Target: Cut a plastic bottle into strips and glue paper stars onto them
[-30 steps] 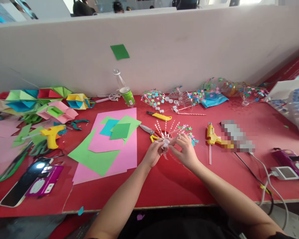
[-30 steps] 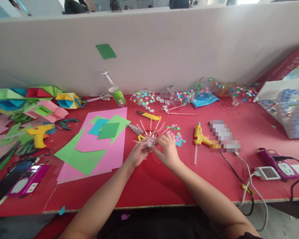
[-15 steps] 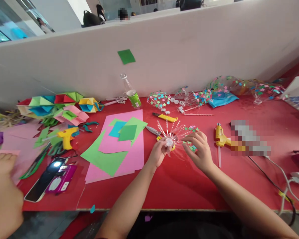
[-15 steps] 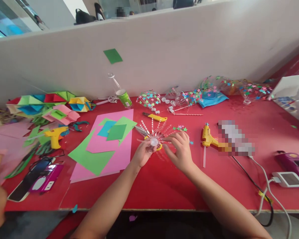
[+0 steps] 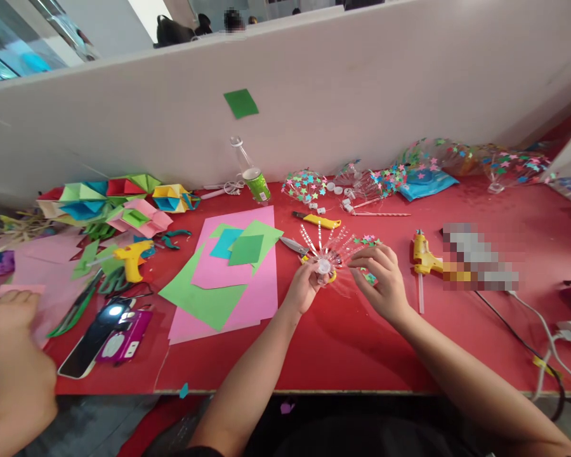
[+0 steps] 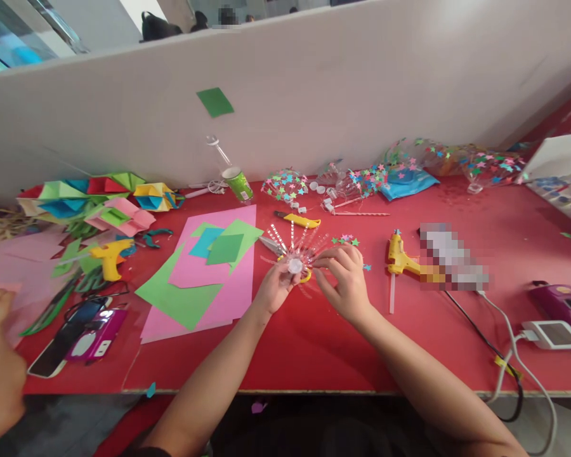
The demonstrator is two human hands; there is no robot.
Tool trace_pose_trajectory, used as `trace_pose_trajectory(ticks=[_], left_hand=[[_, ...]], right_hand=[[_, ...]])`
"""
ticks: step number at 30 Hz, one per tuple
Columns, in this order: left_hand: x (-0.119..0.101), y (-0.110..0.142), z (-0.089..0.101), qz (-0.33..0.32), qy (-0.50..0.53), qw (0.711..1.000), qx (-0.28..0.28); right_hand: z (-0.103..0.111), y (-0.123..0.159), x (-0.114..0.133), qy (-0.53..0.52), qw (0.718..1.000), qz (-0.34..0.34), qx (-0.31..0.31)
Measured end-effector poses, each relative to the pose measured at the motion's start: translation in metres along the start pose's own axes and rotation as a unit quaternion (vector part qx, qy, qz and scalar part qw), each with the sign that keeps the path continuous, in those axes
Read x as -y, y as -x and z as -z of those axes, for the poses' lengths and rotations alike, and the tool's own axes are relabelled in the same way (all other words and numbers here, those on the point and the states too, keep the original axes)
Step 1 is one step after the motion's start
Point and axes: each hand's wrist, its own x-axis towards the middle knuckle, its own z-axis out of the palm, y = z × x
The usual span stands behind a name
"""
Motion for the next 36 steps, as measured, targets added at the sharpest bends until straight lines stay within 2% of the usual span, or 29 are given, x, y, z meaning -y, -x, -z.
trace_pose_trajectory(ticks=[6, 13, 17, 22, 30, 36], left_hand=[[0.001, 0.000, 0.001, -0.008, -0.003, 1.000, 0.017], [-0.001, 0.001, -0.001, -0.012, -0.011, 1.000, 0.003], [0.002, 0.001, -0.001, -0.031, -0.030, 0.999, 0.004], [0.008, 0.003, -0.005, -0.021, -0.011, 1.000, -0.006], [0.010, 0.004, -0.009, -0.013, -0.002, 1.000, -0.008], [0.013, 0.002, -0.007, -0.013, 0.020, 1.000, -0.011]], right_hand=[[-0.001, 0.001, 0.000, 0.011, 1.000, 0.002, 0.003], [-0.002, 0.001, 0.000, 0.020, 1.000, 0.004, 0.007], [-0.008, 0.005, -0.002, 0.042, 0.999, -0.001, 0.033], [-0.023, 0.014, -0.009, 0.073, 0.994, -0.031, 0.071], [-0.031, 0.018, -0.014, 0.016, 0.990, -0.095, 0.103], [-0.031, 0.018, -0.014, 0.003, 0.992, -0.082, 0.101]])
